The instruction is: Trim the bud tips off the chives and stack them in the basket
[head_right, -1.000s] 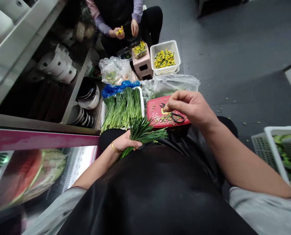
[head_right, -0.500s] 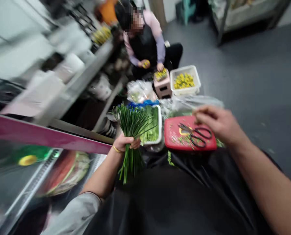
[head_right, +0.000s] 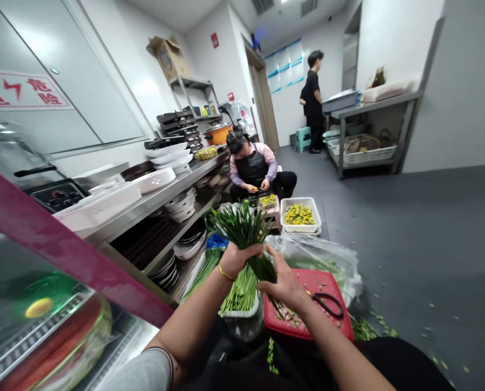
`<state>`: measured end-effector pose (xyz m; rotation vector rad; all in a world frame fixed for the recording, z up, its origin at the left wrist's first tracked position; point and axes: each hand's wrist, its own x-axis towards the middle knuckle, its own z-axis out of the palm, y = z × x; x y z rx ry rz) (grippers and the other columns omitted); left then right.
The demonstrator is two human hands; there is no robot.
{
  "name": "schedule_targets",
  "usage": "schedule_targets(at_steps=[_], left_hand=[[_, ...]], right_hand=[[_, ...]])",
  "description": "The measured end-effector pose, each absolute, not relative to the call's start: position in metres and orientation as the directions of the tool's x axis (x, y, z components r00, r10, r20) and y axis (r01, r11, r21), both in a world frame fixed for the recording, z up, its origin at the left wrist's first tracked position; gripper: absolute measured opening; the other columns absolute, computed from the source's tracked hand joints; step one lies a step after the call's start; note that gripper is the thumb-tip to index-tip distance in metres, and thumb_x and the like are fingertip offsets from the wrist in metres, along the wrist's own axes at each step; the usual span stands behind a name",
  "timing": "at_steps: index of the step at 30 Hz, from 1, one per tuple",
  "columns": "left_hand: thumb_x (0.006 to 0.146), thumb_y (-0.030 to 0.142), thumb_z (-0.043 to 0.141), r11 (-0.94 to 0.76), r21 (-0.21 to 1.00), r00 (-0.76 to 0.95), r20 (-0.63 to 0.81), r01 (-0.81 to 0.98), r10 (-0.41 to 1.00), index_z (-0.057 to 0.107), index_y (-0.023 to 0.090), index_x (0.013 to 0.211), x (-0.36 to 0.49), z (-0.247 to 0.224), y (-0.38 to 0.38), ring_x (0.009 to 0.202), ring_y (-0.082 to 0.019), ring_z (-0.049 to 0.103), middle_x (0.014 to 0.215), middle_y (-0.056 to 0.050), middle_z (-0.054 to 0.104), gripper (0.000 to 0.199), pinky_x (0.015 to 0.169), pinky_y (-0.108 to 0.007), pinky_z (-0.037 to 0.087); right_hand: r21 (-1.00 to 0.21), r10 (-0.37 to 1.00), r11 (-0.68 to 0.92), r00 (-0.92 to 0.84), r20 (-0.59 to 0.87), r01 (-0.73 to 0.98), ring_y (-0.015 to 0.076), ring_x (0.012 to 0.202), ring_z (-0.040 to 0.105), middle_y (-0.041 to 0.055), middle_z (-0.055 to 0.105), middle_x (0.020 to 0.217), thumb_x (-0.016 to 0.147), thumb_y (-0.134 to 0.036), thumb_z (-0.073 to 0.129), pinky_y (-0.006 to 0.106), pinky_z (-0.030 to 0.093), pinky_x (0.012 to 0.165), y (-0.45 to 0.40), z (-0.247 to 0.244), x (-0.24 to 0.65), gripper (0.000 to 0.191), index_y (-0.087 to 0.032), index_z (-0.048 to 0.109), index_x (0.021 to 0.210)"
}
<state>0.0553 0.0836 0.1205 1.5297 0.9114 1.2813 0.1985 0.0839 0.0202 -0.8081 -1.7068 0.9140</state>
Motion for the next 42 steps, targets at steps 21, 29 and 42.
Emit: schedule_targets(at_steps=[21, 29, 42], left_hand=[[0.067, 0.043, 0.073, -0.144, 0.955, 0.567, -0.030, 0.260, 0.823, 0.057, 0.014, 0.056, 0.026, 0.085, 0.052, 0.047, -0.010, 0.046, 0.049, 0.000, 0.052, 0.035, 0.047, -0.023, 0.039], [0.063, 0.036, 0.077, -0.105, 0.971, 0.510, -0.020, 0.216, 0.860, 0.064, 0.014, 0.065, 0.041, 0.085, 0.040, 0.054, -0.013, 0.051, 0.051, 0.001, 0.054, 0.026, 0.053, -0.024, 0.044], [0.065, 0.037, 0.075, -0.194, 0.943, 0.549, 0.015, 0.270, 0.836, 0.069, 0.012, 0.081, 0.041, 0.078, 0.045, 0.070, -0.016, 0.057, 0.075, -0.005, 0.066, 0.030, 0.068, -0.028, 0.049]], right_hand=[[0.029, 0.431, 0.784, -0.578, 0.693, 0.620, 0.0158, 0.079, 0.056, 0.0044, 0.061, 0.077, 0.090, -0.020, 0.047, 0.037, 0.042, 0.089, 0.053, 0.136, 0.277, 0.023, -0.018, 0.063, 0.074], [-0.712, 0.736, 0.671, -0.070, 0.674, 0.204, 0.0151, 0.073, 0.058, 0.0029, 0.060, 0.076, 0.085, -0.029, 0.053, 0.033, 0.049, 0.072, 0.055, 0.105, 0.263, 0.016, -0.019, 0.059, 0.075], [-0.198, 0.486, 0.821, -0.474, 0.735, 0.535, 0.0189, 0.109, 0.055, 0.0002, 0.067, 0.086, 0.089, -0.029, 0.053, 0.047, 0.031, 0.107, 0.033, 0.131, 0.284, 0.015, -0.029, 0.069, 0.088]])
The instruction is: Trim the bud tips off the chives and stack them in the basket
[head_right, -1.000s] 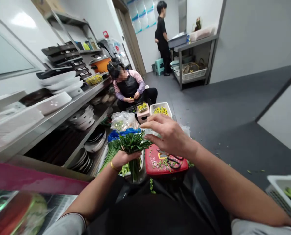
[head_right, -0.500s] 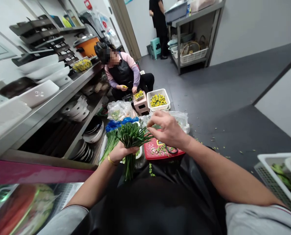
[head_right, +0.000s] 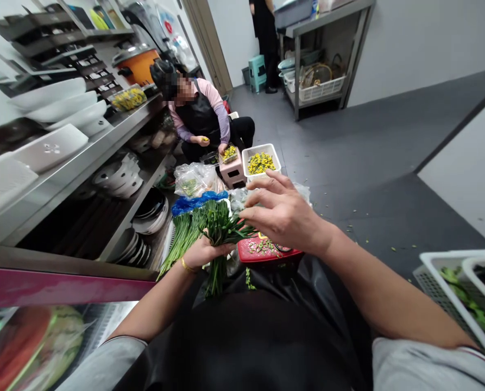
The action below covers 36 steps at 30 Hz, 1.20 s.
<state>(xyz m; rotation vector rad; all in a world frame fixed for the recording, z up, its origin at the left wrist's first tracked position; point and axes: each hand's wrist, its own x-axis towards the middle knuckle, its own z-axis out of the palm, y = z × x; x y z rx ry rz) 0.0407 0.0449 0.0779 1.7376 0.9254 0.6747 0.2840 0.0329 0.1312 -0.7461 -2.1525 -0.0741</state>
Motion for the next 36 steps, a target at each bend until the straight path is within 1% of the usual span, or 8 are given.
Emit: schedule_targets(at_steps=[4, 8, 12, 15, 19, 24, 30, 36], left_hand=[[0.067, 0.037, 0.073, -0.196, 0.936, 0.554, 0.001, 0.293, 0.832, 0.065, 0.011, 0.073, 0.037, 0.074, 0.045, 0.061, -0.013, 0.052, 0.066, -0.002, 0.061, 0.028, 0.061, -0.025, 0.046], [0.069, 0.037, 0.071, -0.235, 0.919, 0.502, 0.048, 0.315, 0.863, 0.062, 0.011, 0.068, 0.034, 0.068, 0.045, 0.057, -0.011, 0.048, 0.062, 0.000, 0.056, 0.027, 0.058, -0.023, 0.043], [0.071, 0.035, 0.070, -0.324, 0.879, 0.465, 0.138, 0.350, 0.875, 0.061, 0.012, 0.066, 0.030, 0.063, 0.046, 0.058, -0.010, 0.046, 0.062, 0.001, 0.055, 0.025, 0.059, -0.022, 0.041], [0.068, 0.035, 0.073, -0.322, 0.867, 0.391, 0.165, 0.381, 0.906, 0.057, 0.013, 0.058, 0.026, 0.062, 0.045, 0.054, -0.009, 0.042, 0.055, 0.002, 0.050, 0.028, 0.055, -0.022, 0.038], [0.068, 0.031, 0.072, -0.359, 0.852, 0.395, 0.201, 0.382, 0.897, 0.059, 0.015, 0.059, 0.024, 0.066, 0.042, 0.053, -0.010, 0.044, 0.056, 0.001, 0.053, 0.023, 0.056, -0.023, 0.039], [0.074, 0.023, 0.062, -0.474, 0.795, 0.488, 0.263, 0.379, 0.832, 0.065, 0.015, 0.069, 0.025, 0.067, 0.041, 0.053, -0.011, 0.047, 0.059, -0.001, 0.059, 0.010, 0.055, -0.023, 0.040], [0.074, 0.025, 0.061, -0.477, 0.795, 0.496, 0.263, 0.375, 0.828, 0.068, 0.014, 0.072, 0.027, 0.065, 0.040, 0.053, -0.011, 0.049, 0.060, -0.001, 0.060, 0.012, 0.055, -0.023, 0.041], [0.075, 0.024, 0.060, -0.494, 0.779, 0.463, 0.299, 0.386, 0.834, 0.071, 0.016, 0.089, 0.032, 0.069, 0.037, 0.067, -0.017, 0.062, 0.075, -0.005, 0.068, 0.019, 0.067, -0.026, 0.048]], right_hand=[[-0.025, 0.408, 0.820, -0.553, 0.726, 0.572, 0.0172, 0.103, 0.056, -0.0002, 0.065, 0.080, 0.088, -0.021, 0.051, 0.045, 0.031, 0.108, 0.038, 0.122, 0.280, 0.017, -0.027, 0.066, 0.081], [-0.044, 0.484, 0.767, -0.533, 0.694, 0.640, 0.0194, 0.089, 0.057, 0.0043, 0.062, 0.076, 0.084, -0.018, 0.050, 0.047, 0.037, 0.102, 0.046, 0.109, 0.275, 0.017, -0.021, 0.063, 0.073], [-0.417, 0.618, 0.755, -0.336, 0.711, 0.507, 0.0191, 0.080, 0.057, 0.0050, 0.061, 0.075, 0.082, -0.022, 0.050, 0.042, 0.047, 0.086, 0.051, 0.100, 0.270, 0.014, -0.019, 0.057, 0.070], [-0.739, 0.746, 0.652, 0.027, 0.665, 0.173, 0.0186, 0.080, 0.059, 0.0030, 0.060, 0.074, 0.084, -0.031, 0.050, 0.039, 0.050, 0.080, 0.053, 0.098, 0.277, 0.017, -0.021, 0.056, 0.072], [-0.784, 0.787, 0.616, 0.031, 0.616, -0.068, 0.0174, 0.065, 0.059, 0.0000, 0.051, 0.053, 0.089, -0.047, 0.045, 0.045, 0.050, 0.084, 0.051, 0.101, 0.293, 0.042, -0.021, 0.052, 0.057], [-0.525, 0.633, 0.760, -0.251, 0.732, 0.384, 0.0174, 0.084, 0.062, 0.0036, 0.065, 0.083, 0.083, -0.035, 0.063, 0.037, 0.050, 0.085, 0.038, 0.119, 0.291, 0.013, -0.023, 0.066, 0.077], [-0.036, 0.377, 0.856, -0.573, 0.728, 0.516, 0.0165, 0.099, 0.058, -0.0002, 0.065, 0.081, 0.089, -0.023, 0.054, 0.039, 0.039, 0.099, 0.038, 0.126, 0.270, 0.014, -0.027, 0.066, 0.087], [-0.058, 0.488, 0.702, -0.420, 0.766, 0.709, 0.0191, 0.093, 0.057, 0.0050, 0.063, 0.094, 0.087, -0.021, 0.053, 0.043, 0.041, 0.096, 0.039, 0.104, 0.263, 0.014, -0.022, 0.065, 0.079]])
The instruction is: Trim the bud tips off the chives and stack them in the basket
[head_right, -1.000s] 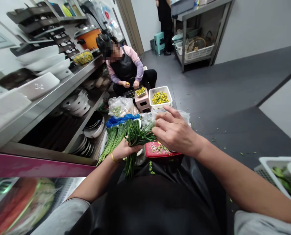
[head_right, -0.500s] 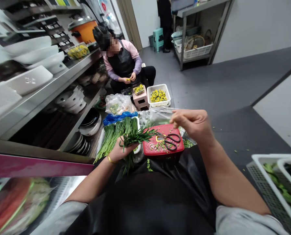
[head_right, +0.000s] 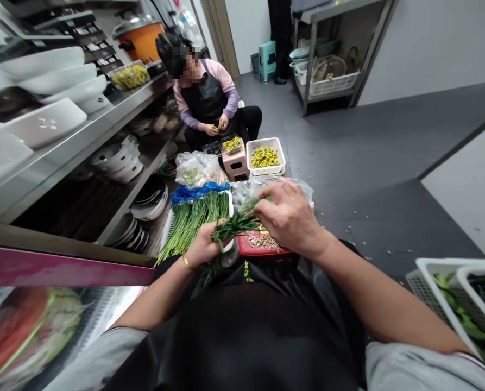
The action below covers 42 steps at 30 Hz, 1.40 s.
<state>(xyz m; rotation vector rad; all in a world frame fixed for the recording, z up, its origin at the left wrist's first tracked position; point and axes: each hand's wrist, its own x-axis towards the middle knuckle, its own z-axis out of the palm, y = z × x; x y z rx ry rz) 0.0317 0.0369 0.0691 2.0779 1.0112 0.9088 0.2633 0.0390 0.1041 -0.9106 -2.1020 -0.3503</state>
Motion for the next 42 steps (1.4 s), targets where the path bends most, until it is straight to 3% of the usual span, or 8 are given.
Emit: schedule_targets(at_steps=[6, 13, 16, 19, 22, 26, 31, 42], left_hand=[[0.073, 0.019, 0.059, -0.587, 0.607, 0.438, 0.394, 0.536, 0.808, 0.069, 0.020, 0.101, 0.031, 0.055, 0.038, 0.081, -0.021, 0.065, 0.090, -0.009, 0.070, 0.029, 0.075, -0.030, 0.049], [0.077, 0.016, 0.050, -0.679, 0.140, 0.577, 0.421, 0.720, 0.699, 0.066, 0.017, 0.106, 0.026, 0.040, 0.043, 0.063, -0.017, 0.056, 0.069, -0.006, 0.061, 0.032, 0.060, -0.026, 0.041], [0.079, 0.015, 0.048, -0.705, -0.039, 0.641, 0.456, 0.708, 0.618, 0.064, 0.018, 0.107, 0.028, 0.037, 0.044, 0.060, -0.016, 0.054, 0.065, -0.004, 0.058, 0.033, 0.056, -0.026, 0.038], [0.082, 0.014, 0.045, -0.730, -0.143, 0.691, 0.483, 0.668, 0.538, 0.064, 0.018, 0.107, 0.032, 0.038, 0.046, 0.060, -0.016, 0.053, 0.064, -0.004, 0.057, 0.031, 0.055, -0.026, 0.036], [0.083, 0.014, 0.044, -0.739, -0.191, 0.719, 0.477, 0.646, 0.506, 0.063, 0.018, 0.107, 0.032, 0.041, 0.048, 0.060, -0.015, 0.053, 0.064, -0.004, 0.055, 0.031, 0.055, -0.026, 0.036], [0.086, 0.016, 0.041, -0.741, -0.243, 0.749, 0.453, 0.626, 0.484, 0.062, 0.018, 0.108, 0.030, 0.049, 0.055, 0.061, -0.015, 0.052, 0.064, -0.003, 0.055, 0.030, 0.055, -0.026, 0.034], [0.091, 0.019, 0.037, -0.737, -0.284, 0.764, 0.452, 0.613, 0.461, 0.062, 0.019, 0.107, 0.035, 0.059, 0.061, 0.058, -0.015, 0.050, 0.064, -0.003, 0.055, 0.030, 0.056, -0.027, 0.034], [0.090, 0.019, 0.042, -0.692, -0.235, 0.718, 0.391, 0.683, 0.576, 0.064, 0.017, 0.099, 0.042, 0.063, 0.055, 0.057, -0.016, 0.051, 0.062, -0.004, 0.055, 0.024, 0.054, -0.028, 0.034]], right_hand=[[-0.069, 0.517, 0.641, -0.364, 0.775, 0.764, 0.0196, 0.091, 0.057, 0.0064, 0.063, 0.094, 0.085, -0.022, 0.054, 0.044, 0.039, 0.098, 0.038, 0.085, 0.266, 0.014, -0.022, 0.065, 0.077], [-0.326, 0.721, 0.583, -0.290, 0.629, 0.744, 0.0232, 0.100, 0.056, 0.0039, 0.066, 0.091, 0.078, -0.023, 0.060, 0.051, 0.032, 0.101, 0.032, 0.069, 0.272, 0.010, -0.023, 0.068, 0.073], [-0.673, 0.823, 0.532, -0.130, 0.553, 0.514, 0.0191, 0.087, 0.060, 0.0033, 0.066, 0.083, 0.074, -0.024, 0.063, 0.043, 0.043, 0.091, 0.037, 0.059, 0.267, 0.007, -0.022, 0.068, 0.069], [-0.897, 0.888, 0.442, 0.140, 0.438, 0.003, 0.0152, 0.075, 0.061, 0.0004, 0.063, 0.075, 0.074, -0.032, 0.064, 0.036, 0.050, 0.080, 0.044, 0.055, 0.272, 0.011, -0.022, 0.067, 0.070], [-0.876, 0.896, 0.440, 0.161, 0.413, -0.200, 0.0175, 0.082, 0.063, 0.0011, 0.065, 0.074, 0.078, -0.042, 0.062, 0.039, 0.049, 0.087, 0.037, 0.067, 0.289, 0.022, -0.023, 0.067, 0.068], [-0.839, 0.850, 0.509, -0.266, 0.454, 0.193, 0.0191, 0.083, 0.064, 0.0059, 0.068, 0.078, 0.081, -0.041, 0.063, 0.034, 0.050, 0.081, 0.008, 0.096, 0.305, 0.024, -0.021, 0.072, 0.072], [-0.700, 0.828, 0.525, -0.483, 0.287, 0.485, 0.0087, 0.057, 0.054, 0.0020, 0.060, 0.067, 0.086, -0.028, 0.056, 0.020, 0.042, 0.054, -0.010, 0.105, 0.289, 0.018, -0.018, 0.070, 0.079], [-0.391, 0.827, 0.552, -0.426, 0.366, 0.736, 0.0097, 0.056, 0.053, 0.0019, 0.060, 0.070, 0.087, -0.031, 0.056, 0.021, 0.039, 0.055, -0.012, 0.075, 0.277, 0.017, -0.018, 0.066, 0.090]])
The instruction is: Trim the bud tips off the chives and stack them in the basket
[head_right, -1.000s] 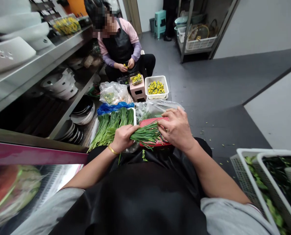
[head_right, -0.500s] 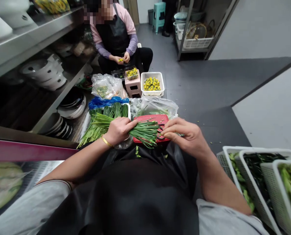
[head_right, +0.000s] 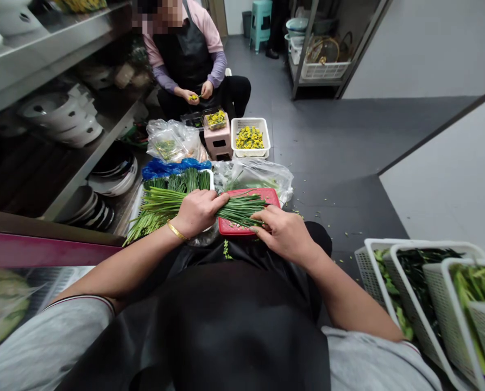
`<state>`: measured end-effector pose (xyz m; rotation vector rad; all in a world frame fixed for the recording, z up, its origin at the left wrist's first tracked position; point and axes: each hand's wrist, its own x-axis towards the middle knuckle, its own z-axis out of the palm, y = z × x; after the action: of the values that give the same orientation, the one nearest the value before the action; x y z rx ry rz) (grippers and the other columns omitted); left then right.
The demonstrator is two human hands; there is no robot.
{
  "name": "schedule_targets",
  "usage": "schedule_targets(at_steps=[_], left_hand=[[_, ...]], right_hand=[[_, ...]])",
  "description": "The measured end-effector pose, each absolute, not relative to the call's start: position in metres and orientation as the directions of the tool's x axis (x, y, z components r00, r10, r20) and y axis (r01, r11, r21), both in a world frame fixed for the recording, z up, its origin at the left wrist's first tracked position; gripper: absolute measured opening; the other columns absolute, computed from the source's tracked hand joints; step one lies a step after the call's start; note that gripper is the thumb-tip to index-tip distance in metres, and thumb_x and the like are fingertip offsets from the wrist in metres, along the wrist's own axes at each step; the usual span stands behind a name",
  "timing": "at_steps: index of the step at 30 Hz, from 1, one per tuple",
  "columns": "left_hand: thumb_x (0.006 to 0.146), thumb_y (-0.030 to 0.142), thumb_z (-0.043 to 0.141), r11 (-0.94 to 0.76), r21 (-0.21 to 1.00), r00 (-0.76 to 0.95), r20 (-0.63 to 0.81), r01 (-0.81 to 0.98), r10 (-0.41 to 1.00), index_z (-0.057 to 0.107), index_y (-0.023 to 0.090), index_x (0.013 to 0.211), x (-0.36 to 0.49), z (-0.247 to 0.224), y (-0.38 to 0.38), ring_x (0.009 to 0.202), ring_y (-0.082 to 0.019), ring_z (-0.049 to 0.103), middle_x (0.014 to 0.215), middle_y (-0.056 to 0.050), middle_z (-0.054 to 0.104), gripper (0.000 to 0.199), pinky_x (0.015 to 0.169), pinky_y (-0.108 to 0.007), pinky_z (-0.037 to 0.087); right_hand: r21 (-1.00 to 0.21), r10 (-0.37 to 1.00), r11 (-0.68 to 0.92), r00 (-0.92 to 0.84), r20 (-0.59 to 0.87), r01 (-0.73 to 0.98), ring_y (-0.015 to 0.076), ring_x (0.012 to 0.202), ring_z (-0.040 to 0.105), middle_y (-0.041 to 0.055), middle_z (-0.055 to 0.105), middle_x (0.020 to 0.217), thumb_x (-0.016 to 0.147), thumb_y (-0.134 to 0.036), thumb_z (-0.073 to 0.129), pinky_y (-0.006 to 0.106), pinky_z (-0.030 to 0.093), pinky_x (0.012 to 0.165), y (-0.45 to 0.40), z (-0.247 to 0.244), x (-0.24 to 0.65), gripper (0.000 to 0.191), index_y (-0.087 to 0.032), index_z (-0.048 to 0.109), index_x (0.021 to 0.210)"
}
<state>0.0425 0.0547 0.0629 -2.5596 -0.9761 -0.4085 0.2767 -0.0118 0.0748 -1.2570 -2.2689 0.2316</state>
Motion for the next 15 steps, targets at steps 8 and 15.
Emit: schedule_targets(at_steps=[8, 15], left_hand=[[0.090, 0.020, 0.042, -0.682, -0.220, 0.706, 0.374, 0.698, 0.601, 0.063, 0.017, 0.103, 0.041, 0.058, 0.053, 0.059, -0.016, 0.052, 0.064, -0.005, 0.056, 0.026, 0.056, -0.028, 0.036], [0.091, 0.019, 0.038, -0.686, -0.276, 0.722, 0.443, 0.674, 0.531, 0.061, 0.019, 0.108, 0.039, 0.050, 0.051, 0.063, -0.016, 0.053, 0.065, -0.004, 0.054, 0.029, 0.057, -0.028, 0.035]], right_hand=[[-0.186, 0.700, 0.573, -0.358, 0.618, 0.798, 0.0103, 0.061, 0.056, 0.0028, 0.063, 0.076, 0.083, -0.017, 0.053, 0.021, 0.040, 0.056, -0.009, 0.066, 0.268, 0.017, -0.018, 0.068, 0.090], [-0.717, 0.885, 0.391, -0.022, 0.465, 0.578, 0.0080, 0.051, 0.043, 0.0000, 0.054, 0.067, 0.074, -0.021, 0.055, 0.022, 0.037, 0.050, -0.005, 0.064, 0.260, 0.007, -0.018, 0.061, 0.074]])
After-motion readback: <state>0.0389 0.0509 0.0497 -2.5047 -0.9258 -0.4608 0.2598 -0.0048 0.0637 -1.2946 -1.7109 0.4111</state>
